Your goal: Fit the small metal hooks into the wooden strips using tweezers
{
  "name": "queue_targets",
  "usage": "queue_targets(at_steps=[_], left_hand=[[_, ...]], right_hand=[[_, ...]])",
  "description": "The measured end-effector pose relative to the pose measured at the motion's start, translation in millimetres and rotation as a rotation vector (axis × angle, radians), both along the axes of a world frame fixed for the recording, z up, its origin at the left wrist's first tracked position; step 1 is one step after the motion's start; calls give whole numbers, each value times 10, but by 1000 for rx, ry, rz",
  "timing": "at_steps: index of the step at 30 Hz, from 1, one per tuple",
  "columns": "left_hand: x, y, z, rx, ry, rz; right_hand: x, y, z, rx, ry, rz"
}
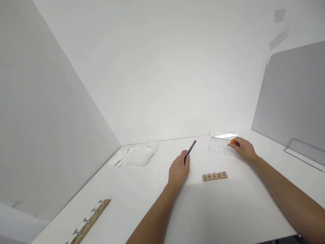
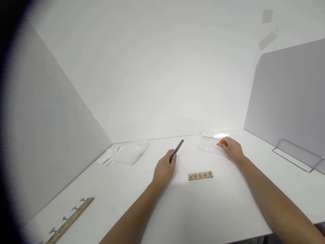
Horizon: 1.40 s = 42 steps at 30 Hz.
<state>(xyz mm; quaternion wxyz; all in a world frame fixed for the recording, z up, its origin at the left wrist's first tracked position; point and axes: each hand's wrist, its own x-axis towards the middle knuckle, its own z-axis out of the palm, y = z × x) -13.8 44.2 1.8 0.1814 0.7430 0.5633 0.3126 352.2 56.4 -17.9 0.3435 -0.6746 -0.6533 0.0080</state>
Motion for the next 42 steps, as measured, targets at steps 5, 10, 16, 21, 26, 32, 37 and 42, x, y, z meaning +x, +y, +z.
queue_targets(at_steps=[5,10,16,21,26,32,37,42], left_hand=[[-1,-1,-5,8,-5,-3],[-2,0,-3,1,-6,-2],[1,-11,13,-7,-10,-2],[1,-14,13,-14,-12,-4],[2,-12,22,-15,3,0],[5,-11,13,-7,-1,3],[6,-10,9,5,-1,3],[6,-11,11,-1,10,8]], right_hand=[[4,8,-7,6,12,-23],[12,4,-6,32,26,-40],[7,-18,16,53,30,-67],[16,-11,16,83,33,-87],[33,-7,2,111,32,-83],[40,-18,15,123,15,-68],[57,-20,19,127,-11,-56],[77,-14,16,136,-18,-85]])
